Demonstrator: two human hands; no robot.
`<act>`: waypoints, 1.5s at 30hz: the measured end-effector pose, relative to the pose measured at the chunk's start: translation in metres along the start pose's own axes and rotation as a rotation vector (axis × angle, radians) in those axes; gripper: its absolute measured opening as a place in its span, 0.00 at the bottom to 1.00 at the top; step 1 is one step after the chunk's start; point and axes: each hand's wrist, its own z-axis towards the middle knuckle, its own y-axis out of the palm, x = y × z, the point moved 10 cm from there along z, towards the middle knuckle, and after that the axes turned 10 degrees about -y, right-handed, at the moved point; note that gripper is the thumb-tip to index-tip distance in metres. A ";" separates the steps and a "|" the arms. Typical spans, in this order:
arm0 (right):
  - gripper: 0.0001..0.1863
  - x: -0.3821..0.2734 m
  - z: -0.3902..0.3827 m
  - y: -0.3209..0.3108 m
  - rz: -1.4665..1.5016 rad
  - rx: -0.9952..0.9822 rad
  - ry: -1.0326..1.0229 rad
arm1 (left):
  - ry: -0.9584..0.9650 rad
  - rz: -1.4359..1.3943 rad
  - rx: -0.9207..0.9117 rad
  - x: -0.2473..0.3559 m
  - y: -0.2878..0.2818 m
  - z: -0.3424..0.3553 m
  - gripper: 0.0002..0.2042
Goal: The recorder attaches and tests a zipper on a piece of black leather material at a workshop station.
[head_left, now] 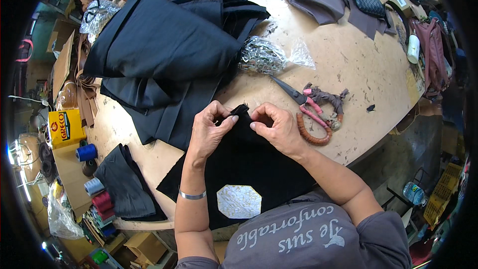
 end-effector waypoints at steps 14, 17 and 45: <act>0.07 -0.004 0.001 0.000 -0.022 0.026 0.013 | 0.072 -0.035 0.110 0.009 -0.004 -0.009 0.09; 0.07 -0.008 0.003 0.000 -0.058 0.023 -0.029 | 0.116 0.100 0.143 0.018 -0.004 -0.014 0.11; 0.11 -0.041 -0.018 -0.011 -0.143 0.026 -0.543 | 1.033 0.754 0.322 0.069 0.047 -0.104 0.13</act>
